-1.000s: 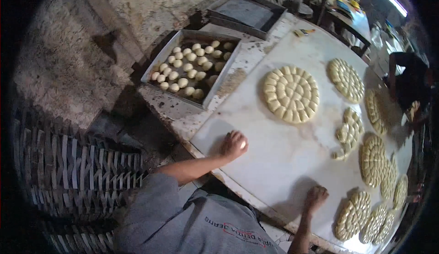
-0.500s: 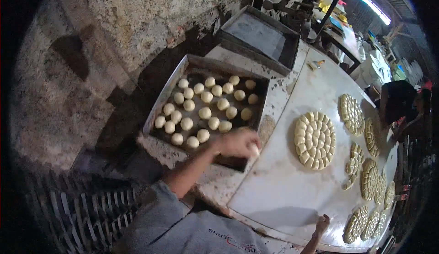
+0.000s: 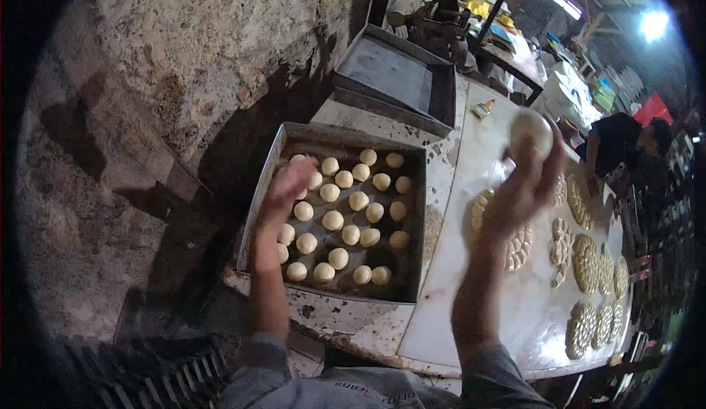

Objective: The recorder is shaping dough balls and placing them onto baking trays in a bakery production area.

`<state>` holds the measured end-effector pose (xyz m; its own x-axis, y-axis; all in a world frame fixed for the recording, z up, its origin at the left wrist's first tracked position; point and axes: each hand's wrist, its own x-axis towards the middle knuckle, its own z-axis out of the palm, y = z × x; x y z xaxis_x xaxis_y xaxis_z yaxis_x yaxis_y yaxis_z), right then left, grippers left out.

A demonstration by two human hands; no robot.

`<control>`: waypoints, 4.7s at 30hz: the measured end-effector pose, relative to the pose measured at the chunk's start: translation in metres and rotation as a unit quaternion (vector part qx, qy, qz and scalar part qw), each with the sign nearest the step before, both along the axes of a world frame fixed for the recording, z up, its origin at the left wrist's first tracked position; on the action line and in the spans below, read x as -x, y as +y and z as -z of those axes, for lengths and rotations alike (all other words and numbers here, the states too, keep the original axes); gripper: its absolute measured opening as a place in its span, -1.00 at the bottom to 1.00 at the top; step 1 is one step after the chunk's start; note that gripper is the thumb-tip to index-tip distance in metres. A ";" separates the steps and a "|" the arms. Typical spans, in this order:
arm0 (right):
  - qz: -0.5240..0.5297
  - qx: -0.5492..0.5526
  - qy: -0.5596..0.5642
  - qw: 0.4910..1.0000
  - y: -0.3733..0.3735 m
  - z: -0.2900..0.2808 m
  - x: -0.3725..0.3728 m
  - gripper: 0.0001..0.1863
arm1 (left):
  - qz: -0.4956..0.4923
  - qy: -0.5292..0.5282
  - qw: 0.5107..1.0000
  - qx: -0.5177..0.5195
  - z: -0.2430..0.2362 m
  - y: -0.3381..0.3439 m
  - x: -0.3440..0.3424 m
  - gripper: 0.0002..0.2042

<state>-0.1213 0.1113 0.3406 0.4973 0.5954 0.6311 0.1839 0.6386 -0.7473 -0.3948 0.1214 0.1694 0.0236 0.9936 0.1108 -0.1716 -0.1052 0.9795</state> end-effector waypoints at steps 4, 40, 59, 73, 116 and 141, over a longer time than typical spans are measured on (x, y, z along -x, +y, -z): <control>-0.015 0.092 -0.272 0.958 0.076 0.096 0.029 -0.49 | 0.361 -0.148 0.919 -0.059 0.026 -0.070 -0.062 -0.27; 0.362 0.520 -0.271 0.725 -0.230 0.343 -0.638 -0.42 | 0.164 0.361 0.917 0.030 0.176 -0.211 -0.754 -0.67; 0.279 0.491 -0.081 0.821 -0.351 0.333 -0.497 -0.70 | 0.136 0.471 0.842 -0.225 0.136 -0.205 -0.440 -0.72; 0.295 0.410 -0.170 0.846 -0.253 0.348 -0.520 -0.81 | 0.091 0.501 0.848 -0.147 0.144 -0.228 -0.574 -0.88; 0.333 0.551 -0.433 0.631 -0.261 0.352 -0.520 -0.81 | -0.022 0.561 0.806 -0.188 0.161 -0.173 -0.453 -0.75; 0.042 0.096 -0.316 0.943 -0.093 0.119 -0.058 -0.36 | -0.151 -0.013 0.986 -0.064 -0.004 0.018 -0.075 -0.52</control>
